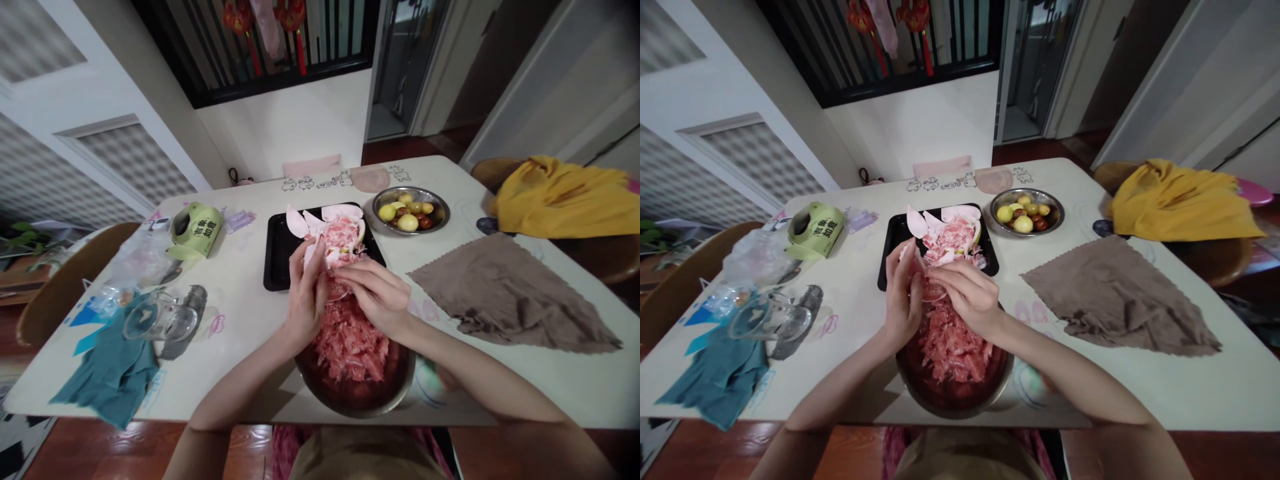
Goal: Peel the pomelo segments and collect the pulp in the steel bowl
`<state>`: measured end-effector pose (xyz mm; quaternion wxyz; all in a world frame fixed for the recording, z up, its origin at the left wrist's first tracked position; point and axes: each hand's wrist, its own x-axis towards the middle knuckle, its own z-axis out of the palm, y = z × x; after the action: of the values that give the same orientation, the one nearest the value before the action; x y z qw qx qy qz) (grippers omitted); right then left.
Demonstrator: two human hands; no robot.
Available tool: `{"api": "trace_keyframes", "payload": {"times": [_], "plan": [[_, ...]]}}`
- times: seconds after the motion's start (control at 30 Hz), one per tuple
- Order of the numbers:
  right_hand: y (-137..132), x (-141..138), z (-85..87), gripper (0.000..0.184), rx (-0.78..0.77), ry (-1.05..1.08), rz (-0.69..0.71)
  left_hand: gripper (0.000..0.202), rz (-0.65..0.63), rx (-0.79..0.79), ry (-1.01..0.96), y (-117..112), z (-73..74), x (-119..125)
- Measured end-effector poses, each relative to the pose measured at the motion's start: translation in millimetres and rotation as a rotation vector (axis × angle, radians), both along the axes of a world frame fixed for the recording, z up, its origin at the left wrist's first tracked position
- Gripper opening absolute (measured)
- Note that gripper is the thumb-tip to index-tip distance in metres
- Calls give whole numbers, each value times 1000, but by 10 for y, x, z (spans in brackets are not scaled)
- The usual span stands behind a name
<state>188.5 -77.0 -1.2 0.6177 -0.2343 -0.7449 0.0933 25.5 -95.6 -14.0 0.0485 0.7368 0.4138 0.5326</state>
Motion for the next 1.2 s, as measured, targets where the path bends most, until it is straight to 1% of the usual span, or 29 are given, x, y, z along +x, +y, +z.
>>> {"api": "trace_keyframes", "payload": {"times": [0.23, 0.4, 0.67, 0.83, 1.0, 1.2], "plan": [[11, -19, 10, 25, -115, 97, -15, 57, -14, 54, 34, 3, 37, 13], [14, -27, 3, 24, -180, 135, -22, 55, -5, 53, 36, 10, 52, 18], [50, -23, -11, 18, -227, 157, -61, 52, 0, -1, -71, 10, -4, 28], [53, -11, -8, 17, -243, 167, -82, 48, -17, 41, -136, -15, 0, 64], [69, 8, 36, 16, -310, 231, -91, 49, -19, 120, -125, -17, 3, 90], [131, 50, 82, 13, -411, 299, -41, 50, -22, 91, -141, -9, -20, 80]]}}
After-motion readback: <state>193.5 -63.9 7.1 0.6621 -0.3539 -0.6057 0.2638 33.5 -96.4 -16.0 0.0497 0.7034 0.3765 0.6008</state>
